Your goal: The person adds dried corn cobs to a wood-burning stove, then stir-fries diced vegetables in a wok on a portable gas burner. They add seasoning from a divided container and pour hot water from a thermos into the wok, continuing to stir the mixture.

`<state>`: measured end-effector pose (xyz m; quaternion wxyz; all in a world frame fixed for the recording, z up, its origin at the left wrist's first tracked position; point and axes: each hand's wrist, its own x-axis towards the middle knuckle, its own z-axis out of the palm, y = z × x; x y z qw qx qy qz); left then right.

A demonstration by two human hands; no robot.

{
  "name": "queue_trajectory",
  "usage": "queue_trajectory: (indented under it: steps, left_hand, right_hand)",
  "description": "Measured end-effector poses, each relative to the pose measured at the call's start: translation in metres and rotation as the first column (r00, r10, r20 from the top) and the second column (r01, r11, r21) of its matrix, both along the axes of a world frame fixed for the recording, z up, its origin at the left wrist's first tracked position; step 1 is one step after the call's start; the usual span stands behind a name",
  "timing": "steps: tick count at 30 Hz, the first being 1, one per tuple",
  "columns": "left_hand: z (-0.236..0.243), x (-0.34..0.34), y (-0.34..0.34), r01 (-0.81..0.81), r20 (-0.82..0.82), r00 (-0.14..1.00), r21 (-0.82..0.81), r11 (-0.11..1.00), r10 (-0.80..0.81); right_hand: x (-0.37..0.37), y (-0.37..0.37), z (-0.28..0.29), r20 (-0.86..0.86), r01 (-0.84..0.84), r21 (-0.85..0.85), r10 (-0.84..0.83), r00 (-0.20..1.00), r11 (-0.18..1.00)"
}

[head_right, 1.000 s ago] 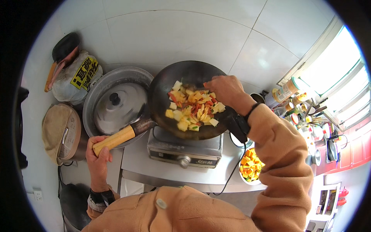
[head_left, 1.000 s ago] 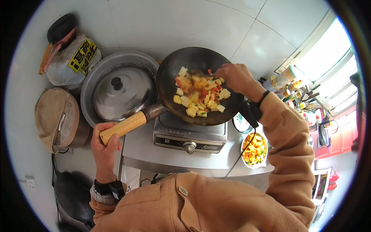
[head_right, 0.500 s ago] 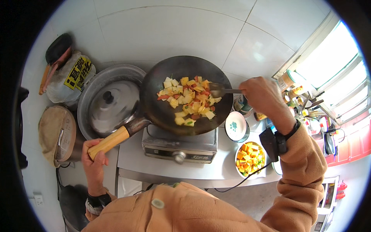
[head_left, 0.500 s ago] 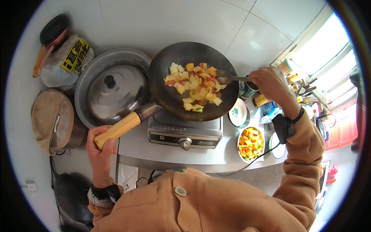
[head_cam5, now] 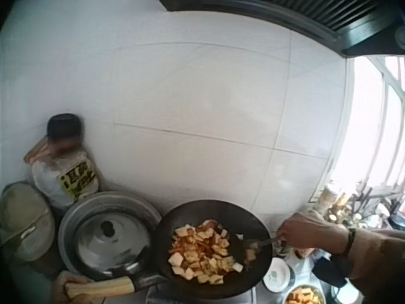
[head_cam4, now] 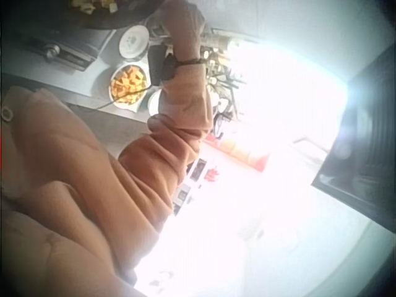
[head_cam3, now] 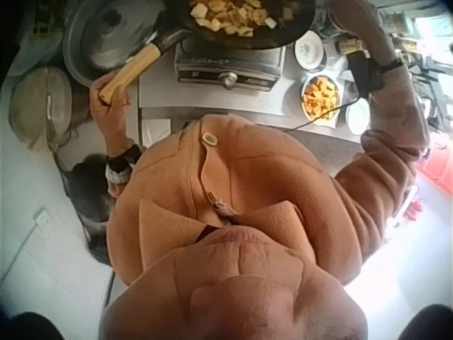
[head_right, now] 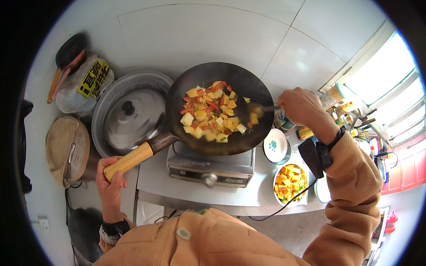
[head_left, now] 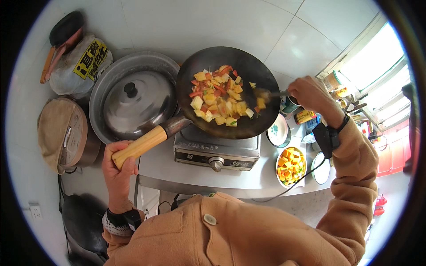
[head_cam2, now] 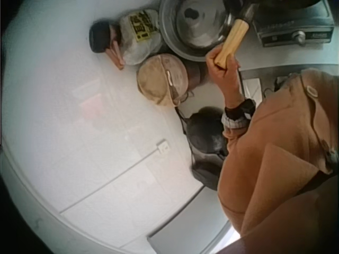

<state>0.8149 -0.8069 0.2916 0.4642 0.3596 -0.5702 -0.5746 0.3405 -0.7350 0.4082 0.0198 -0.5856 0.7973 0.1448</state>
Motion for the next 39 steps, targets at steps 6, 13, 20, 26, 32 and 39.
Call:
queue_trajectory:
  steps: [6, 13, 20, 26, 32, 39]
  left_hand:
    - [-0.001, 0.000, -0.001, -0.003, 0.000, 1.000, -0.010, 1.000, 0.003]
    - [-0.002, -0.001, -0.002, -0.002, -0.003, 1.000, -0.011, 1.000, 0.002]
    - [-0.005, 0.002, -0.004, 0.019, 0.004, 1.000, -0.011, 1.000, -0.019]
    - [-0.006, 0.001, -0.004, 0.010, 0.007, 1.000, -0.035, 0.999, -0.010]
    - [-0.002, 0.000, -0.003, 0.010, 0.056, 0.998, -0.039, 0.999, -0.008]
    - [-0.005, 0.002, -0.003, 0.011, 0.024, 1.000, -0.018, 1.000, -0.011]
  right_hand:
    - [0.021, -0.032, -0.064, 0.512, -0.038, -0.033, 0.050, 0.857, 0.999]
    - [0.040, -0.065, -0.072, 0.395, 0.011, -0.322, 0.124, 0.910, 0.947]
    - [0.033, -0.048, -0.038, -0.111, -0.163, -0.149, 0.148, 0.983, 0.975]
    - [-0.012, -0.037, -0.021, -0.210, 0.105, -0.123, -0.129, 0.969, 0.987]
    - [0.011, -0.045, -0.046, 0.108, -0.291, -0.301, 0.335, 0.936, 0.908]
    - [-0.013, -0.010, -0.023, 0.043, -0.008, 0.009, 0.008, 0.999, 1.000]
